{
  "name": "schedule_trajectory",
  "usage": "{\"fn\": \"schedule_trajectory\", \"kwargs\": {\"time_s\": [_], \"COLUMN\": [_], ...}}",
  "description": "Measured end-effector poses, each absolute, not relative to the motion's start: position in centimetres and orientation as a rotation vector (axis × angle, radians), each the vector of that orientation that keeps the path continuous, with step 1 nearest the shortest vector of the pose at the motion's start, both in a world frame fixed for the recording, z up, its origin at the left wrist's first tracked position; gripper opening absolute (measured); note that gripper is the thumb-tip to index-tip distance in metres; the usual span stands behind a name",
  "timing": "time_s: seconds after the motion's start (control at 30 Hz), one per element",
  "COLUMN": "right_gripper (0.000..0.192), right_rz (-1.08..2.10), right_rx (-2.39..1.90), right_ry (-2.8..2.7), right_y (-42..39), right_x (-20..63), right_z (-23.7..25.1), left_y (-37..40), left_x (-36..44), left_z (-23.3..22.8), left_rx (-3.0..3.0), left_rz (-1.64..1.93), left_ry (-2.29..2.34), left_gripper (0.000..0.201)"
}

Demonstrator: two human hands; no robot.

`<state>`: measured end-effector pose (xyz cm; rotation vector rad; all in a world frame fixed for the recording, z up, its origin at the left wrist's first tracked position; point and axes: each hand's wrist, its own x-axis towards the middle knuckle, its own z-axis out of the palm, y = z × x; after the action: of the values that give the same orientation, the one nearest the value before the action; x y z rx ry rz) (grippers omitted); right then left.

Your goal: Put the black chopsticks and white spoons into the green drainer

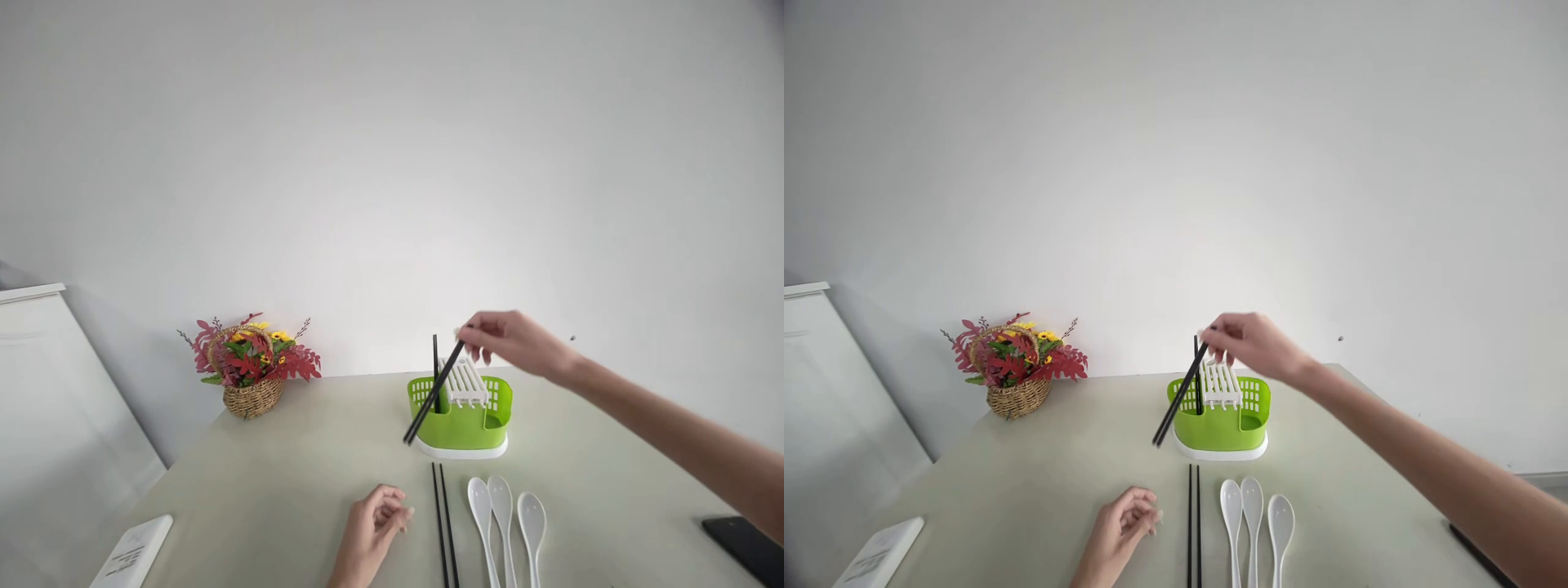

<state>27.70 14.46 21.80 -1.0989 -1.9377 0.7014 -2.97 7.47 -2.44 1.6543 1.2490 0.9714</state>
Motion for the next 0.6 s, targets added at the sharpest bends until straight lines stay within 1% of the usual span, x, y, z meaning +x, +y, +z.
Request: {"fn": "schedule_trajectory", "kwargs": {"time_s": [0.1, 0.2, 0.37, 0.6], "right_gripper": [0.043, 0.037, 0.025, 0.028], "right_rz": [0.48, 0.376, 0.447, 0.565], "right_rx": [-1.144, -1.23, -1.318, -1.418], "right_ry": [-1.877, -1.927, -2.057, -2.182], "right_y": [16.7, 18.9, 23.3, 27.5], "right_x": [29.0, 28.4, 25.4, 23.3], "right_z": [23.9, 23.5, 20.2, 16.7], "left_y": [7.9, 7.8, 7.3, 7.3], "left_x": [-3.3, -3.1, -2.7, -2.7], "left_z": [-3.1, -3.4, -3.2, -3.5], "left_rx": [1.572, 1.585, 1.582, 1.567], "left_rz": [1.039, 1.032, 1.038, 1.029], "left_ry": [1.255, 1.256, 1.297, 1.319], "left_gripper": [0.038, 0.039, 0.04, 0.041]}}
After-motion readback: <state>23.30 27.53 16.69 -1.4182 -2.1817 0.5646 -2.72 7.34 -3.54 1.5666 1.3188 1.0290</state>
